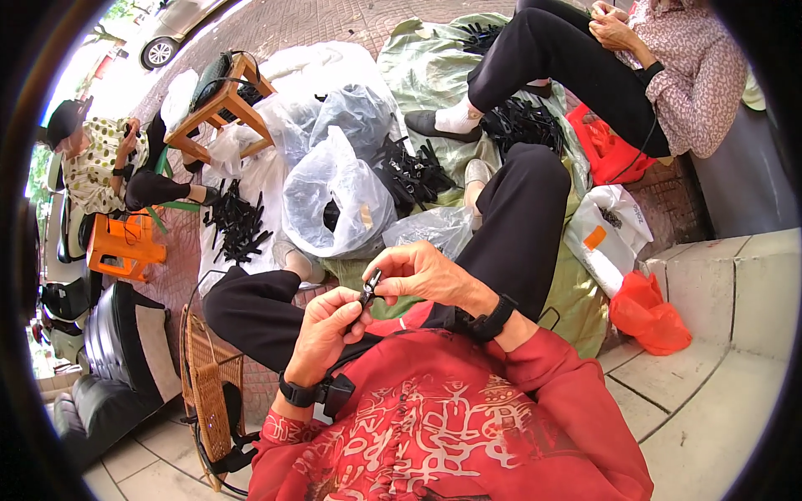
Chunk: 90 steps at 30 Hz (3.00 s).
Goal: The recorder manually assembles small black plastic shoe buckles and straps.
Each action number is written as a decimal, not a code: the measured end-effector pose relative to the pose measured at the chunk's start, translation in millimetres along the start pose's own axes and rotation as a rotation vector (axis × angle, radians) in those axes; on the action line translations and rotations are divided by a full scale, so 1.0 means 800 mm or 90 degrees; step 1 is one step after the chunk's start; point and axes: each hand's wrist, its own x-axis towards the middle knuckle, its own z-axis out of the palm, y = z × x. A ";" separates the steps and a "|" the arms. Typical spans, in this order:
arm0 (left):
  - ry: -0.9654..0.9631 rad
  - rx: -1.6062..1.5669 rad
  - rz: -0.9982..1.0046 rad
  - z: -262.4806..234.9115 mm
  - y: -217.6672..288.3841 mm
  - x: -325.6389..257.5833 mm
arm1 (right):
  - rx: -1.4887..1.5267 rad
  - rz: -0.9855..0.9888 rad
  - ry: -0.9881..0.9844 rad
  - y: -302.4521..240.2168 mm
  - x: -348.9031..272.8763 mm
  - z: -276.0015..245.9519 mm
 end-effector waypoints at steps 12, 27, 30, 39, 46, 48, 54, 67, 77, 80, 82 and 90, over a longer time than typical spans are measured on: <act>-0.024 0.002 0.009 0.012 0.014 -0.006 | -0.187 -0.055 -0.037 -0.016 -0.002 0.011; 0.084 0.295 0.277 -0.002 -0.012 0.020 | -0.439 -0.211 0.115 -0.013 -0.004 0.018; 0.166 0.332 0.268 0.001 0.001 0.008 | -0.608 -0.264 0.121 -0.016 -0.005 0.024; 0.114 0.555 0.142 0.028 0.020 -0.004 | -0.733 -0.362 0.068 -0.003 -0.006 0.034; 0.062 0.450 0.069 0.021 0.007 -0.001 | -0.715 -0.307 0.004 -0.004 -0.015 0.022; 0.047 0.413 0.098 0.021 0.004 -0.001 | -0.703 -0.309 0.004 -0.006 -0.017 0.019; -0.034 0.072 -0.061 0.014 0.014 -0.016 | -0.709 -0.489 -0.026 -0.018 -0.008 0.014; -0.069 -0.092 -0.096 0.008 0.004 -0.026 | -0.419 -0.242 -0.070 -0.012 -0.019 0.013; -0.058 0.016 -0.008 0.004 -0.005 -0.022 | -0.477 -0.282 -0.024 -0.008 -0.019 0.024; -0.006 0.288 0.097 0.006 -0.008 -0.013 | -0.601 -0.331 -0.024 -0.005 -0.017 0.024; 0.049 0.484 0.186 0.011 -0.009 -0.010 | -0.643 -0.353 -0.029 -0.005 -0.016 0.023; -0.010 0.171 -0.011 0.021 -0.003 -0.018 | -0.621 -0.382 -0.042 -0.007 -0.026 0.014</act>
